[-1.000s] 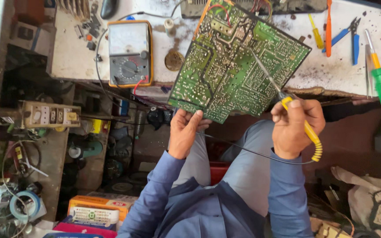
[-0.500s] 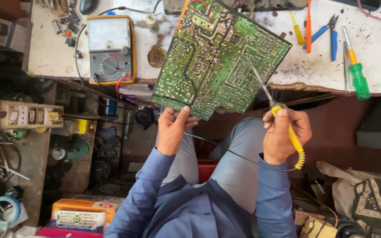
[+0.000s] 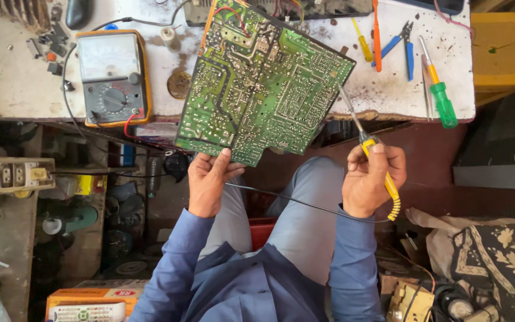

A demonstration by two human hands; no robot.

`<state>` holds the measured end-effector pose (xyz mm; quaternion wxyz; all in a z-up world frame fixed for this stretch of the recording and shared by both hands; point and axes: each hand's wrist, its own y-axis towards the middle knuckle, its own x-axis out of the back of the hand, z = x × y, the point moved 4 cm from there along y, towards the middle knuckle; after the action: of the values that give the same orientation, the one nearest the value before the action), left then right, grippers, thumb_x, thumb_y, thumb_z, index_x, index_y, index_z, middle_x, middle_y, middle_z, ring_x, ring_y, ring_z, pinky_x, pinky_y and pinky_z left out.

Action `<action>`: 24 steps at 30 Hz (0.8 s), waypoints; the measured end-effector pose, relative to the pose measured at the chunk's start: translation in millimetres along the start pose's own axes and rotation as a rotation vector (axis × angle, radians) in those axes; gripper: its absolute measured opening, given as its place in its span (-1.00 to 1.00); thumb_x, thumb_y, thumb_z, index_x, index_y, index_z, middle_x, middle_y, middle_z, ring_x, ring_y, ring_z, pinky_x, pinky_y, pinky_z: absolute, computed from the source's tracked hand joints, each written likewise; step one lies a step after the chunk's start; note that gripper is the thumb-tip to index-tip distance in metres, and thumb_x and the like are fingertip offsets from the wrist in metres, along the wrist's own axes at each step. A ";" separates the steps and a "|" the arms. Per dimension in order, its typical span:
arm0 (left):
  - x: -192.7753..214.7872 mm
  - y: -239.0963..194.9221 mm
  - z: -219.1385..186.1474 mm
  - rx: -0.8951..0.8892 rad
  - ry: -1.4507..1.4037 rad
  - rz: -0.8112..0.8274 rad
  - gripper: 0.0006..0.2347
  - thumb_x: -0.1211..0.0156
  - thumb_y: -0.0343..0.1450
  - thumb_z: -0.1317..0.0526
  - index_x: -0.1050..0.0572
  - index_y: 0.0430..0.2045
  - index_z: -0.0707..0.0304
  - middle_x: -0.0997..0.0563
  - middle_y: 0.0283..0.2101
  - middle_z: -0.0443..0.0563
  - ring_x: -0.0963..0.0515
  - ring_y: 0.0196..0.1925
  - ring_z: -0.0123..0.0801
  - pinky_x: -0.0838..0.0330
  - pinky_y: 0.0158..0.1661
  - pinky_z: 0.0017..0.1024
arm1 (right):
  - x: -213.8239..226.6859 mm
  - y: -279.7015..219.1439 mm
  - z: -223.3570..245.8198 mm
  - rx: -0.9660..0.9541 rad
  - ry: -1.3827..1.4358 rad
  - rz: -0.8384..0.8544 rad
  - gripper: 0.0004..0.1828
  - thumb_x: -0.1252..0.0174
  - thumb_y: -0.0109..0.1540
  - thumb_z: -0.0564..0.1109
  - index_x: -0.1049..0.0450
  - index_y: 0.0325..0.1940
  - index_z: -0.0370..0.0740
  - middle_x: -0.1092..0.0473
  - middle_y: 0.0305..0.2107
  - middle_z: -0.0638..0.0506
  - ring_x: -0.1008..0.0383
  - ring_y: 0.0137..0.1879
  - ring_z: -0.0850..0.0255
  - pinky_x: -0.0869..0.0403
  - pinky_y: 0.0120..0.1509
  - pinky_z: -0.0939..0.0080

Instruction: The person works on a circuit board, using a screwdriver to adjust components and a soldering iron to reflow solder joints on the board's underside. They handle the board and tools with both hands while seated at a cluttered workbench.

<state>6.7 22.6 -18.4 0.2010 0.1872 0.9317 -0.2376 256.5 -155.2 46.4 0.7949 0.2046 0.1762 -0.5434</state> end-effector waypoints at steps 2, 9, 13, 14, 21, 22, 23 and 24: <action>0.2 0.9 1.7 0.007 -0.001 -0.010 -0.87 -0.17 0.51 0.28 -0.46 -0.18 0.40 -0.67 -0.25 0.14 -0.73 -0.28 -0.21 -0.70 -0.24 -0.30 | 6.3 3.3 0.3 0.030 0.027 -0.014 -0.87 -0.16 0.37 -0.21 -0.34 -0.19 -0.25 -0.43 -0.37 -0.12 -0.39 -0.40 0.16 -0.29 -0.37 0.25; -1.3 2.0 3.5 -0.003 -0.003 -0.008 -0.87 -0.16 0.52 0.28 -0.46 -0.20 0.42 -0.68 -0.24 0.16 -0.73 -0.29 -0.21 -0.70 -0.25 -0.30 | 20.2 9.4 -5.1 0.021 -0.006 -0.049 -0.84 -0.17 0.40 -0.17 -0.33 -0.20 -0.25 -0.41 -0.43 -0.09 -0.36 -0.41 0.19 -0.29 -0.34 0.26; -2.4 0.8 0.5 0.002 -0.011 0.012 -0.87 -0.15 0.52 0.27 -0.46 -0.19 0.41 -0.68 -0.23 0.17 -0.74 -0.27 -0.21 -0.70 -0.25 -0.30 | 22.4 17.3 -14.7 -0.089 0.080 -0.091 -0.81 -0.16 0.40 -0.13 -0.33 -0.21 -0.25 -0.39 -0.46 -0.08 -0.34 -0.42 0.20 -0.28 -0.33 0.28; -2.7 0.7 -0.2 0.002 -0.012 0.014 -0.87 -0.15 0.52 0.27 -0.46 -0.19 0.41 -0.68 -0.22 0.17 -0.74 -0.27 -0.20 -0.70 -0.25 -0.30 | 22.9 18.8 -16.7 -0.117 0.106 -0.106 -0.80 -0.16 0.39 -0.12 -0.33 -0.22 -0.25 -0.40 -0.47 -0.07 -0.34 -0.42 0.21 -0.28 -0.34 0.29; -3.3 1.6 2.2 0.001 -0.012 0.003 -0.88 -0.18 0.52 0.30 -0.46 -0.19 0.41 -0.67 -0.25 0.16 -0.73 -0.28 -0.21 -0.70 -0.26 -0.30 | 26.7 17.3 -23.3 -0.184 0.118 -0.141 -0.80 -0.16 0.37 -0.11 -0.34 -0.22 -0.28 -0.40 -0.49 -0.09 -0.36 -0.43 0.18 -0.30 -0.35 0.28; -3.6 1.9 3.1 -0.002 -0.008 0.001 -0.88 -0.19 0.52 0.31 -0.46 -0.19 0.42 -0.67 -0.26 0.16 -0.73 -0.29 -0.21 -0.71 -0.26 -0.30 | 27.3 16.6 -23.8 -0.194 0.120 -0.143 -0.79 -0.16 0.37 -0.11 -0.34 -0.22 -0.28 -0.40 -0.49 -0.10 -0.36 -0.43 0.18 -0.31 -0.34 0.28; -3.5 2.0 3.9 0.001 -0.004 -0.006 -0.88 -0.19 0.51 0.31 -0.46 -0.18 0.40 -0.67 -0.27 0.14 -0.72 -0.30 -0.23 -0.71 -0.26 -0.31 | 27.9 16.0 -24.2 -0.203 0.123 -0.145 -0.79 -0.15 0.37 -0.11 -0.34 -0.22 -0.29 -0.40 -0.49 -0.11 -0.36 -0.43 0.17 -0.32 -0.33 0.28; -3.7 2.2 4.5 0.002 0.000 -0.012 -0.88 -0.19 0.51 0.31 -0.47 -0.17 0.39 -0.67 -0.27 0.13 -0.72 -0.30 -0.25 -0.71 -0.27 -0.32 | 28.1 16.0 -24.9 -0.210 0.130 -0.149 -0.79 -0.15 0.36 -0.11 -0.34 -0.22 -0.28 -0.40 -0.49 -0.11 -0.36 -0.43 0.18 -0.32 -0.34 0.28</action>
<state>12.2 21.2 -21.1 0.1994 0.1817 0.9326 -0.2398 279.8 -159.4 13.2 0.7563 0.1415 0.2980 -0.5649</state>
